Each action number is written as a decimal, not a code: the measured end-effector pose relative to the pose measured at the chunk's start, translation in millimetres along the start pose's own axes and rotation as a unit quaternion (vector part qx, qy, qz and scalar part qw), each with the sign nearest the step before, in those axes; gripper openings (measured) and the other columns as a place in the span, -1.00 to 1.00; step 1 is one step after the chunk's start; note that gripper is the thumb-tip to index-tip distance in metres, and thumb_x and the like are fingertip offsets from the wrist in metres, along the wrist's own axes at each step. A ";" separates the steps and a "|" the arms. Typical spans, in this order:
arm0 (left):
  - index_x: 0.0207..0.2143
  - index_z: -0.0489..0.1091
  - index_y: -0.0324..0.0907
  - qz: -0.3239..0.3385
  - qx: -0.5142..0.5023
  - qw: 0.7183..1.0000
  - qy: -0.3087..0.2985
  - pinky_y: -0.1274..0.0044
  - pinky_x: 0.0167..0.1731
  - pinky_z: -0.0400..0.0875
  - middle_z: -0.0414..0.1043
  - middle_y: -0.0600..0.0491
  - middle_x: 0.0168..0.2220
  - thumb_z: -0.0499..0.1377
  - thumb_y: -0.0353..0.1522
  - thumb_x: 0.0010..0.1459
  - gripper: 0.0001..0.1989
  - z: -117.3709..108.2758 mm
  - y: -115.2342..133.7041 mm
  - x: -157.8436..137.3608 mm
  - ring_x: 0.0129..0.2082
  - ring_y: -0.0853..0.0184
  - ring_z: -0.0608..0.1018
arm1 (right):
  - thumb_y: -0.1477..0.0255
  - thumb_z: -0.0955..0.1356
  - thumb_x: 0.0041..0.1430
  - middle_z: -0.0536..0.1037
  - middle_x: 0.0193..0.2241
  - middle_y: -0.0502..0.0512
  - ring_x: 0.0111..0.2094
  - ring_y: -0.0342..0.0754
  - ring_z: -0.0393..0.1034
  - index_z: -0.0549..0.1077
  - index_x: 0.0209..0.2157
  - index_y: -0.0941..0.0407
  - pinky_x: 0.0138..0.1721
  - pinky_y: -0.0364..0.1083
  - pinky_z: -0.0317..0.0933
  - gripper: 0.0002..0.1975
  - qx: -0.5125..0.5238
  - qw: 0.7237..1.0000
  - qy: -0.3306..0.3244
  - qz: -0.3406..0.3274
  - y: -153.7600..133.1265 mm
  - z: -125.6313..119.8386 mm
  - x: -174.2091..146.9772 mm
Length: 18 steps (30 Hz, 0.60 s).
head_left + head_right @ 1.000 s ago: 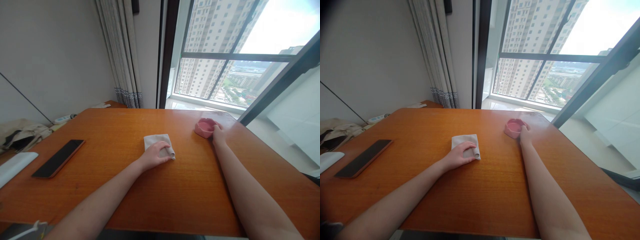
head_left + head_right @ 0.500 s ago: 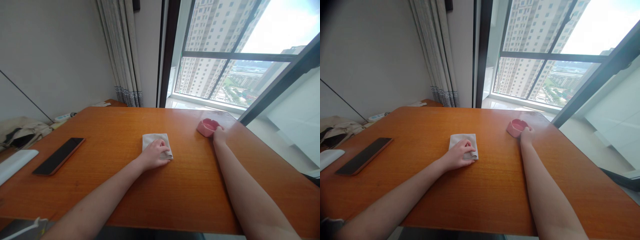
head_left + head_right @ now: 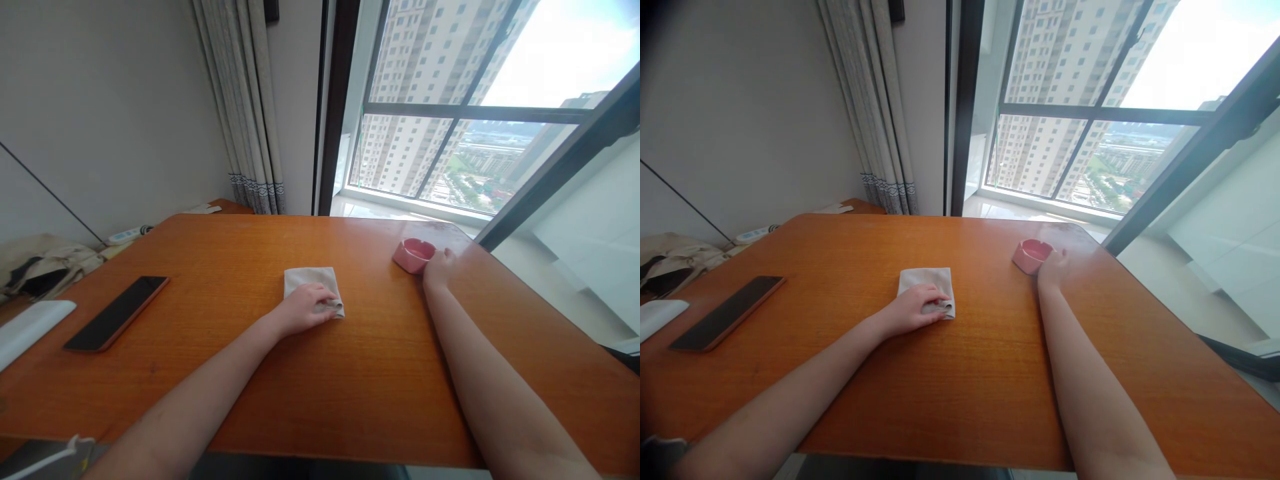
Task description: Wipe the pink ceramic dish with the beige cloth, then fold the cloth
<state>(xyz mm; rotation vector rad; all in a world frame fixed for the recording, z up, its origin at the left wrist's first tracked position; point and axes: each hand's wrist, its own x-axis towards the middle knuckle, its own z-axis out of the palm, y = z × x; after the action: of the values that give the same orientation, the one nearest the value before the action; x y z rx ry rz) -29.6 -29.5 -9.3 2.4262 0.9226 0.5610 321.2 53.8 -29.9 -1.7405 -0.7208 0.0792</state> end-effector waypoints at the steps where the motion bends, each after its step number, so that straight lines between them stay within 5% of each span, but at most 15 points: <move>1: -0.10 0.41 -0.15 0.003 -0.013 1.000 -0.001 0.49 -0.16 0.28 0.41 0.00 -0.25 0.12 -0.21 0.11 -0.67 -1.9 -0.4 0.2 -0.24 0.32 0.43 | 0.41 0.14 0.09 0.32 0.04 0.32 0.12 0.11 0.14 0.29 0.00 0.25 0.13 0.13 -0.02 -0.56 -0.012 0.999 0.013 -0.049 -5.3 -1.1 -4.6; 5: -0.16 0.42 -0.18 0.016 -0.041 0.999 0.005 0.53 -0.23 0.29 0.42 0.02 -0.30 0.09 -0.35 0.10 -0.75 -5.2 -0.9 -1.1 -0.29 0.35 0.43 | 0.42 0.15 0.14 0.17 0.17 0.20 0.24 0.09 -0.10 0.23 0.07 0.12 0.21 0.26 -0.33 -0.57 -0.058 0.935 -0.025 -0.348 -43.4 -2.0 -46.0; 9: -0.33 0.41 -0.20 -0.004 -0.076 0.997 0.025 0.55 -0.32 0.28 0.39 0.08 -0.41 0.12 -0.46 -0.04 -0.82 -0.6 0.6 0.2 -0.39 0.38 0.40 | 0.50 0.16 0.16 0.33 0.04 0.15 0.13 0.04 0.13 0.30 -0.01 0.06 0.20 0.24 -0.24 -0.64 0.009 0.832 -0.182 -0.524 -84.4 -3.5 -126.9; 12: -0.41 0.35 -0.20 -0.081 -0.212 0.966 0.124 0.56 -0.38 0.29 0.35 0.12 -0.48 0.12 -0.41 -0.04 -0.91 -2.2 -2.3 5.7 -0.45 0.40 0.39 | 0.47 0.21 0.15 0.46 -0.18 0.12 -0.14 -0.03 0.30 0.36 -0.11 0.07 0.02 0.06 0.11 -0.73 0.071 0.698 -0.333 -0.630 -98.8 -12.2 -194.2; 14: -0.40 0.31 -0.20 -0.142 -0.333 0.908 0.212 0.57 -0.38 0.30 0.36 0.14 -0.47 0.13 -0.36 -0.04 -0.89 -10.8 -8.7 8.6 -0.44 0.41 0.40 | 0.45 0.21 0.17 0.46 -0.33 0.08 -0.28 -0.07 0.31 0.39 -0.16 0.08 -0.15 -0.05 0.20 -0.78 0.062 0.617 -0.424 -0.660 -101.5 -18.9 -228.1; 16: -0.38 0.29 -0.20 -0.186 -0.427 0.839 0.281 0.60 -0.41 0.30 0.37 0.16 -0.46 0.14 -0.34 -0.03 -0.86 -25.1 -18.9 8.6 -0.46 0.44 0.40 | 0.42 0.22 0.20 0.46 -0.29 0.11 -0.25 -0.06 0.29 0.37 -0.11 0.10 -0.18 -0.07 0.20 -0.76 0.022 0.617 -0.475 -0.627 -101.8 -22.3 -246.3; 18: -0.36 0.31 -0.20 -0.196 -0.485 0.787 0.327 0.63 -0.44 0.29 0.38 0.16 -0.47 0.14 -0.34 -0.04 -0.84 -41.8 -31.8 4.9 -0.48 0.46 0.39 | 0.36 0.22 0.23 0.45 -0.20 0.14 -0.16 -0.03 0.28 0.36 -0.08 0.11 -0.14 -0.06 0.17 -0.74 -0.031 0.654 -0.499 -0.568 -101.8 -20.9 -247.7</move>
<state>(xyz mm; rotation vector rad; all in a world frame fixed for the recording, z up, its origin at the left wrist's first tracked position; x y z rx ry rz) -64.1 6.8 7.2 1.0621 0.9906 1.3451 87.2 -76.5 -9.4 -0.8651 -2.5392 0.1410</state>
